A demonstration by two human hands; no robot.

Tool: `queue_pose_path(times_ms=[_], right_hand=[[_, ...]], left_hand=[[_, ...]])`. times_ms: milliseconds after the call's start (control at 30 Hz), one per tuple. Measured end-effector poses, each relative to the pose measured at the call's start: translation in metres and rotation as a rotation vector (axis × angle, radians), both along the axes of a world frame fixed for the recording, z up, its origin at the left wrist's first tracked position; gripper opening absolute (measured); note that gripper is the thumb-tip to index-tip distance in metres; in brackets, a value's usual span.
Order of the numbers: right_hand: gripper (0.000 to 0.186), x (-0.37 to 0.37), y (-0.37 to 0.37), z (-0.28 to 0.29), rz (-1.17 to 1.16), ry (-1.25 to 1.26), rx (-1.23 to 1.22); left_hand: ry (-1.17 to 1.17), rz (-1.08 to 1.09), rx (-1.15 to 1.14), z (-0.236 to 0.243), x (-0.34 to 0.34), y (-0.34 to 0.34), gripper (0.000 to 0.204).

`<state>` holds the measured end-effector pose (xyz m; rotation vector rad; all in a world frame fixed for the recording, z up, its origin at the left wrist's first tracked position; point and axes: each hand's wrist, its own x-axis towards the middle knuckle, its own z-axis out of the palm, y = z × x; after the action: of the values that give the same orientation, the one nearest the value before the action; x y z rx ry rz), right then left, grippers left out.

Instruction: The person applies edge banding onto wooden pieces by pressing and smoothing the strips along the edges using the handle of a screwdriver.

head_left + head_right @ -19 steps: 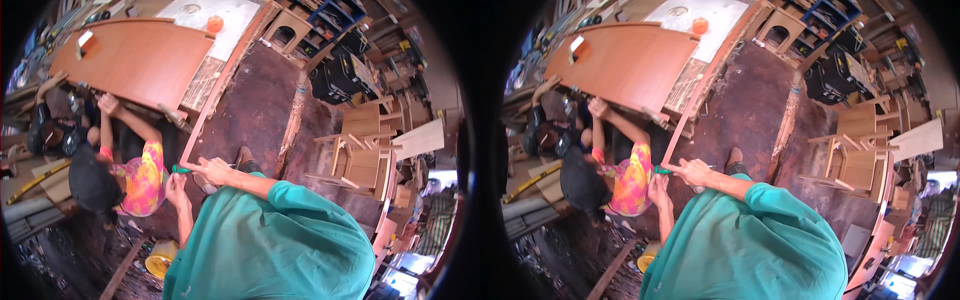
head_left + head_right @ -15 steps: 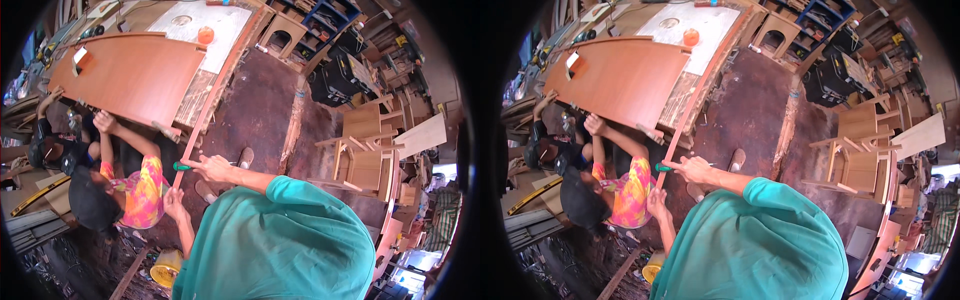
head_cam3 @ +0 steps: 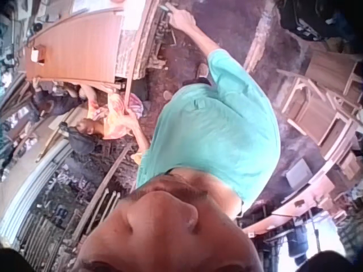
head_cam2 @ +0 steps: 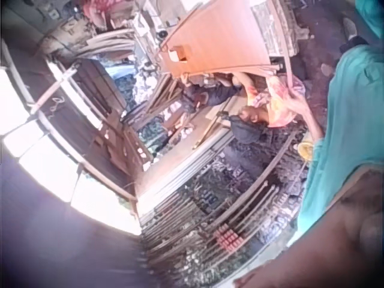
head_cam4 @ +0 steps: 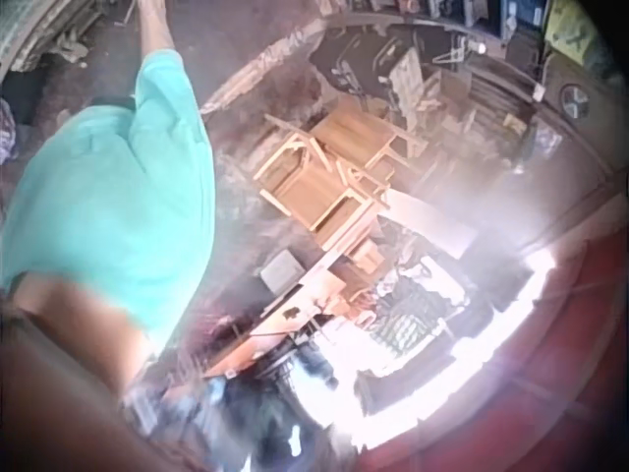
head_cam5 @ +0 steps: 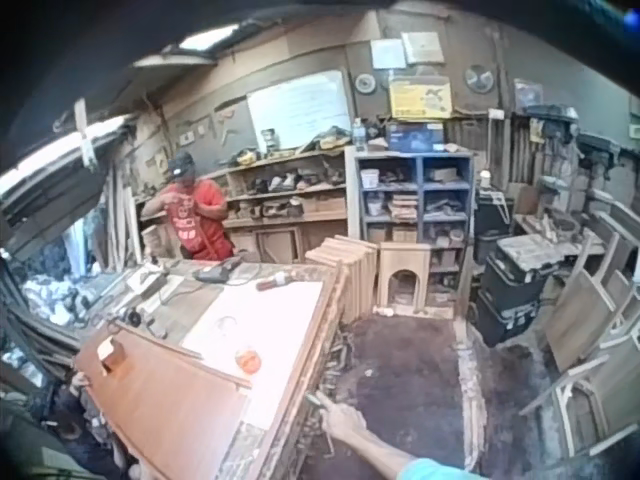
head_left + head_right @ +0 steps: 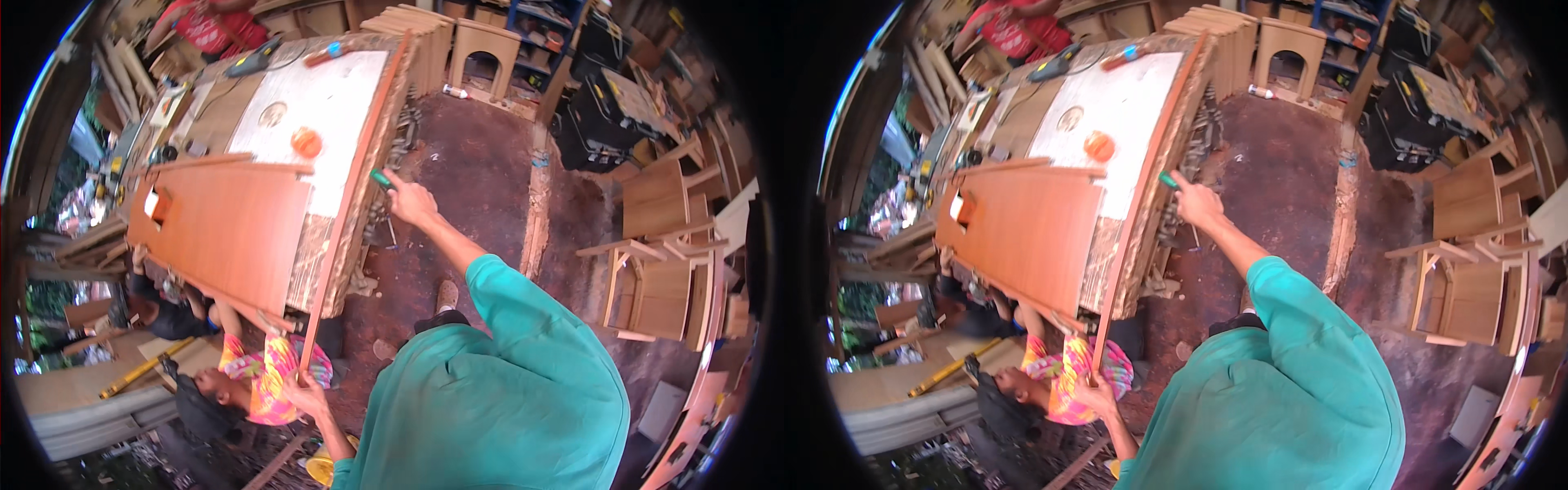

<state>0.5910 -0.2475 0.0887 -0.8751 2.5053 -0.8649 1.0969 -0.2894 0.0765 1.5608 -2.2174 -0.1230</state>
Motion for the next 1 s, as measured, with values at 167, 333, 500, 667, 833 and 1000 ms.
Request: queue_pose_path(times_ms=[167, 333, 500, 667, 833, 1000], right_hand=[[0.056, -0.080, 0.109, -0.096, -0.387, -0.247, 0.081], [0.043, -0.025, 0.322, -0.239, -0.422, -0.362, 0.468], [0.053, 0.154, 0.524, -0.330, -0.418, -0.372, 0.718], [0.059, 0.259, 0.567, -0.366, -0.352, -0.623, 0.642], [0.065, 0.237, 0.481, -0.342, -0.308, -0.709, 0.574], [0.046, 0.084, 0.312, -0.291, -0.420, -0.437, 0.399]], left_hand=[[-0.067, -0.282, -0.051, 0.000, -0.104, -0.016, 0.036], [0.218, -0.188, 0.408, -0.010, -0.102, -0.048, 0.038], [0.373, -0.187, 0.709, -0.018, -0.079, -0.065, 0.031], [0.319, -0.219, 0.649, -0.031, -0.072, -0.073, 0.022], [0.439, -0.106, 0.817, -0.030, -0.074, -0.073, 0.020], [0.443, -0.151, 0.746, -0.019, -0.084, -0.060, 0.021]])
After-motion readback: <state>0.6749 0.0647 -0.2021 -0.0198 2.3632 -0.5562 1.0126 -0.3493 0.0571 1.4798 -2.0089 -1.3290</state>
